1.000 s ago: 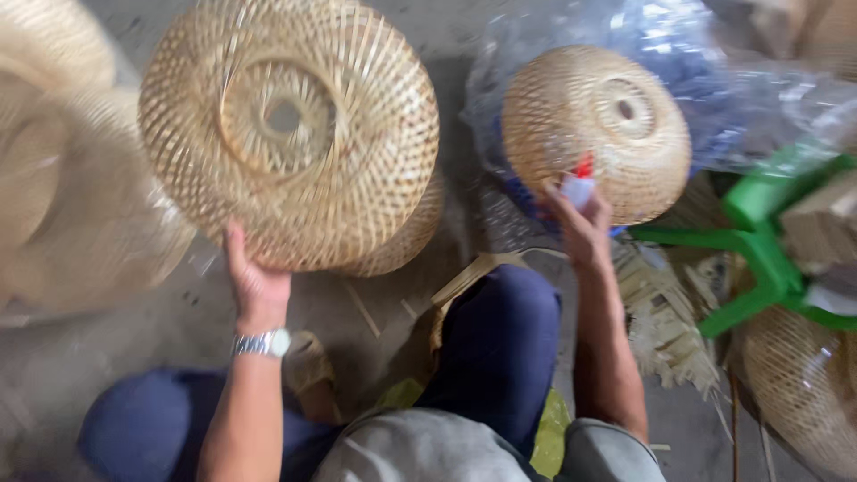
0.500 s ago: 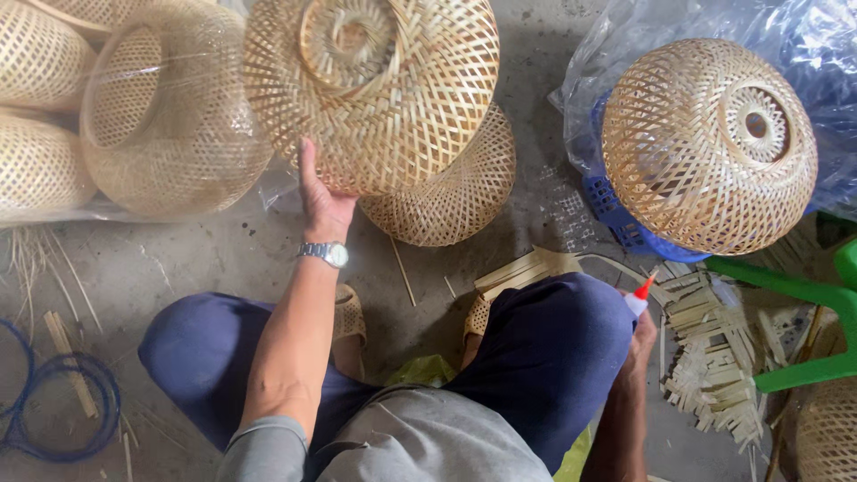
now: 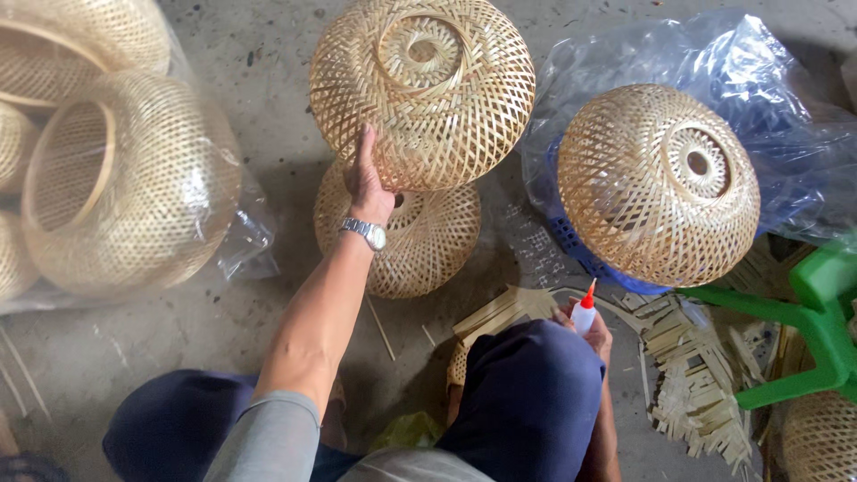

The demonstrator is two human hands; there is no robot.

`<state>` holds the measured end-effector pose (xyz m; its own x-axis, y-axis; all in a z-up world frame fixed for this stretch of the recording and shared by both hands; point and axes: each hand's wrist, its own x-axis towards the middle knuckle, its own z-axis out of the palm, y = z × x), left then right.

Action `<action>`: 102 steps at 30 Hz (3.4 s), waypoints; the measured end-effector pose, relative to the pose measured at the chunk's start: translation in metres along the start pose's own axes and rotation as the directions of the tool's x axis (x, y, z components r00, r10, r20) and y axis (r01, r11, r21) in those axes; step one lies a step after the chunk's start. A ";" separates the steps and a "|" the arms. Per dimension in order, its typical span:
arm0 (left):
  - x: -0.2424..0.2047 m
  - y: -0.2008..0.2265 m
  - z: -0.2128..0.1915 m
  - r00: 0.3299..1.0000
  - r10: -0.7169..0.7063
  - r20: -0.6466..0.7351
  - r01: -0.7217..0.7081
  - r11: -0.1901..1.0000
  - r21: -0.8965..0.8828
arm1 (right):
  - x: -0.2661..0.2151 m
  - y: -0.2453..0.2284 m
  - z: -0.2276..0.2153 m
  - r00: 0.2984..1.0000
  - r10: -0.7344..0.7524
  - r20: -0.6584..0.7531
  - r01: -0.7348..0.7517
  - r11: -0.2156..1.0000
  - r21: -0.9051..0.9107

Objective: The person sits on the floor and weaves thin bamboo strips into the top of a basket, tucking and pressing them into the existing pattern. They then apply glue from a small bottle to the woven sections to secure the strips in place.

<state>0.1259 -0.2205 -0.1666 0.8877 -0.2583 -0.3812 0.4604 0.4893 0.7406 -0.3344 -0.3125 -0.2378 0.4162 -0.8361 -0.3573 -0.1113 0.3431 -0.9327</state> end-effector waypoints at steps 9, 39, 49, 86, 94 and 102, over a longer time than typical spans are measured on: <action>0.060 -0.059 0.068 0.991 -0.123 0.057 0.120 0.991 0.060 | -0.004 0.041 -0.016 0.992 0.029 -0.124 -0.067 0.947 -0.313; -0.051 -0.036 -0.081 0.689 0.328 0.646 -0.581 -0.282 0.763 | -0.011 0.138 -0.068 0.880 -0.209 -0.427 -0.098 0.799 -0.593; -0.065 -0.024 -0.106 0.739 0.091 0.667 -0.588 -0.396 0.705 | -0.016 0.135 -0.083 0.814 -0.219 -0.537 -0.185 0.780 -0.598; -0.032 -0.046 -0.099 0.881 -0.240 0.408 -0.474 -0.418 0.775 | 0.005 0.099 -0.029 0.991 -0.099 -0.085 0.017 0.744 -0.668; -0.056 -0.027 -0.145 0.921 0.291 0.258 -0.213 -0.178 0.961 | 0.011 0.060 0.028 0.980 0.023 0.196 0.116 0.737 -0.666; -0.033 -0.054 -0.260 0.994 0.109 -0.026 -0.025 0.443 0.896 | 0.111 0.033 0.145 0.876 0.323 0.357 -0.168 0.900 -0.403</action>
<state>0.0727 -0.0218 -0.3378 0.9325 -0.1811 -0.3124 0.1775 -0.5236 0.8333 -0.1614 -0.3318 -0.3007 0.6507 -0.4693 -0.5969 -0.5336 0.2767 -0.7992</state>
